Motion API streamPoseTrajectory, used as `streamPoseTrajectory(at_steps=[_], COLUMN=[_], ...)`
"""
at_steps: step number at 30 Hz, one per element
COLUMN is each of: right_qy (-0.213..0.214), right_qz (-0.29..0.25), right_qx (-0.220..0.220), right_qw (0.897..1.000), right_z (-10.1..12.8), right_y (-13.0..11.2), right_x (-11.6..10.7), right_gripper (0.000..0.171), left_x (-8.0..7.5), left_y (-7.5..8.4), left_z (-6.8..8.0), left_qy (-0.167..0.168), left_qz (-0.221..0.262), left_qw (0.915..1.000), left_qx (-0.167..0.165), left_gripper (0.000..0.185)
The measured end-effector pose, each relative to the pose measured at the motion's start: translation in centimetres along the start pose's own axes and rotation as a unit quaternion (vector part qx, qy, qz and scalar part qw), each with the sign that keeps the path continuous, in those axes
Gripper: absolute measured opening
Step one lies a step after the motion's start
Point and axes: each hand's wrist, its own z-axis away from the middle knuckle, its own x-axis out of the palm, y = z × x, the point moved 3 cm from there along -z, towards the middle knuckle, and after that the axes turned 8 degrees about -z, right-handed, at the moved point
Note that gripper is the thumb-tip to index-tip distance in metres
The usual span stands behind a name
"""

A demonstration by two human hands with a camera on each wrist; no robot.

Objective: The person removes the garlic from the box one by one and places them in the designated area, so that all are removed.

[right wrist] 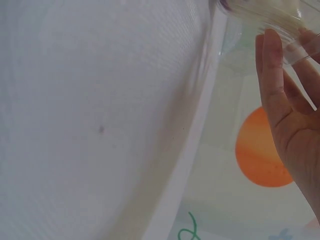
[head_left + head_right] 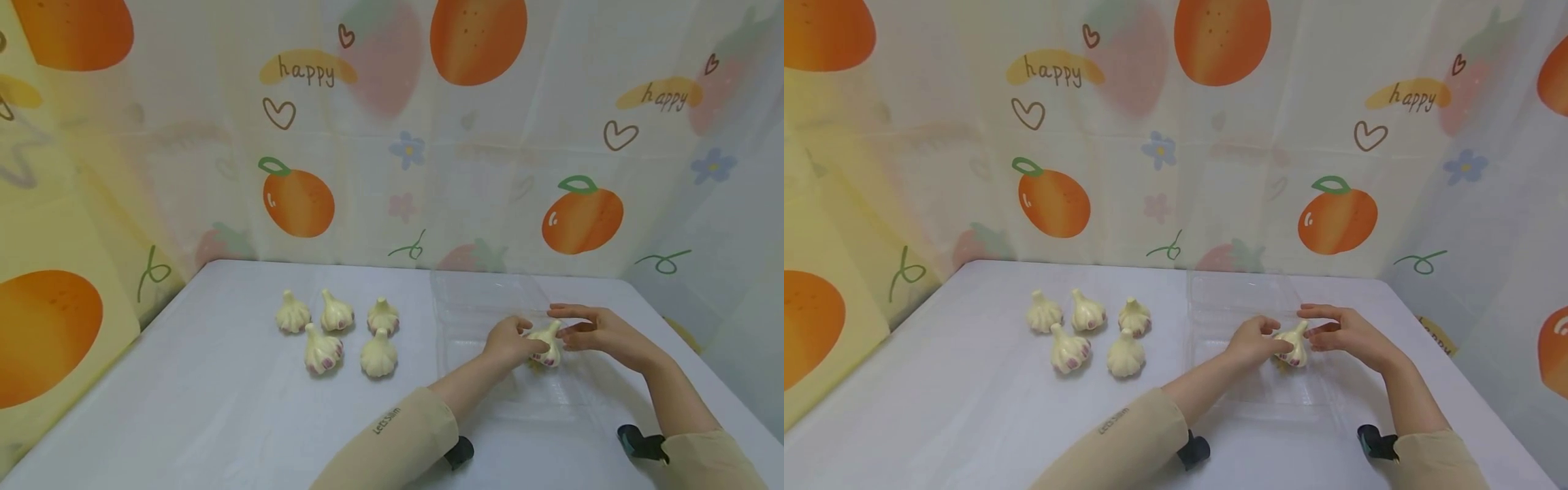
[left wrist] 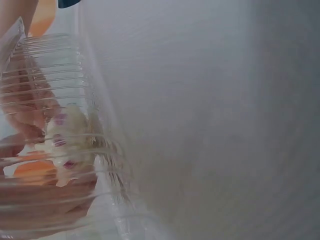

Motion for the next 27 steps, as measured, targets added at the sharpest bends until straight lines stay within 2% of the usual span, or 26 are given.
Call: streamPoseTrajectory(at_steps=[8, 12, 19, 27], right_qy=[-0.003, -0.006, -0.004, -0.007], right_qz=[-0.003, -0.004, -0.002, -0.009], right_qx=[-0.007, -0.014, -0.018, -0.022], right_qw=[1.0, 1.0, 1.0, 1.0], right_z=[0.07, 0.08, 0.12, 0.25], right_y=[-0.06, -0.04, -0.1, -0.25], right_x=[-0.07, -0.02, -0.08, 0.05], right_gripper=[0.052, 0.052, 0.051, 0.052], left_x=[0.37, 0.45, 0.55, 0.87], left_y=[-0.07, -0.11, -0.21, -0.23], left_z=[0.2, 0.34, 0.46, 0.52], left_qy=[-0.011, -0.003, 0.012, 0.021], left_qz=[-0.054, -0.083, -0.096, -0.123], left_qw=[0.9982, 0.9964, 0.9952, 0.9912], left_qx=[0.024, 0.02, 0.018, 0.043], left_gripper=[0.05, 0.05, 0.048, 0.05])
